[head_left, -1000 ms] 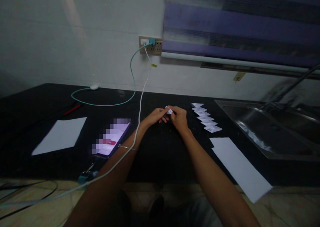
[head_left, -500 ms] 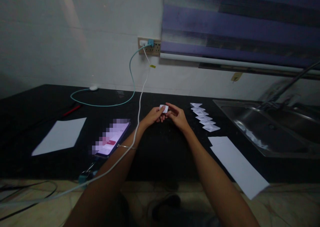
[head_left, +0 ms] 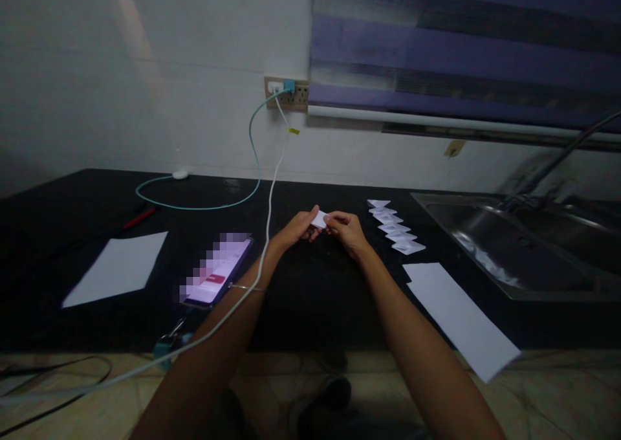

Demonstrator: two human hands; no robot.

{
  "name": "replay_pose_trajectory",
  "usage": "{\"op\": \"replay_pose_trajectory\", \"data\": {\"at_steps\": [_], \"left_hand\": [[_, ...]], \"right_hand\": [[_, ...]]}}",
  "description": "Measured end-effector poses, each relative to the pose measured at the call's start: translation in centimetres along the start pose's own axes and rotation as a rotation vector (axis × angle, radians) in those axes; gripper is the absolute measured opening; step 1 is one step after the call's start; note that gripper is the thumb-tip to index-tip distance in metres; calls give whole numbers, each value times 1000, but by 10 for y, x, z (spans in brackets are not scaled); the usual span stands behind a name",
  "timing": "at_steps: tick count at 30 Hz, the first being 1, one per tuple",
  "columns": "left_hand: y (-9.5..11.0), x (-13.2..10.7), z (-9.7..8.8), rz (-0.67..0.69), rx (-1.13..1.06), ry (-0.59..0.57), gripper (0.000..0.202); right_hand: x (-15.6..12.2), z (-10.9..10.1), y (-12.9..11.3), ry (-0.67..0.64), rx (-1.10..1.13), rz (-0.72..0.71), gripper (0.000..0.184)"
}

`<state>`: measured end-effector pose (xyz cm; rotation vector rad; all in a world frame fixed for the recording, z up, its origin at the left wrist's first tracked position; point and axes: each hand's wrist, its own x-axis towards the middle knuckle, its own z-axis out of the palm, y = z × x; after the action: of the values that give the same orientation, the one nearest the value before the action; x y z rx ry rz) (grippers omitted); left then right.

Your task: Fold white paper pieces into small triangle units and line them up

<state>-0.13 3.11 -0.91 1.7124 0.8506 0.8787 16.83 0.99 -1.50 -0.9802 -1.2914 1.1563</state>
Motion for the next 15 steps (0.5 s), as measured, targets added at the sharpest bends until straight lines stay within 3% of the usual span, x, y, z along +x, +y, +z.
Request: {"op": "replay_pose_trajectory", "data": {"at_steps": [6, 8, 11, 15], "left_hand": [[-7, 4, 0, 110, 92, 81, 67], [-8, 5, -1, 107, 84, 98, 67], [-9, 6, -4, 91, 68, 95, 65], [-8, 7, -5, 55, 51, 76, 63]], "right_hand": [[-1, 0, 1, -33, -5, -15, 31], [-3, -1, 0, -99, 57, -1, 32], [-6, -3, -4, -219, 107, -17, 51], [-5, -5, -7, -194, 14, -55, 45]]}}
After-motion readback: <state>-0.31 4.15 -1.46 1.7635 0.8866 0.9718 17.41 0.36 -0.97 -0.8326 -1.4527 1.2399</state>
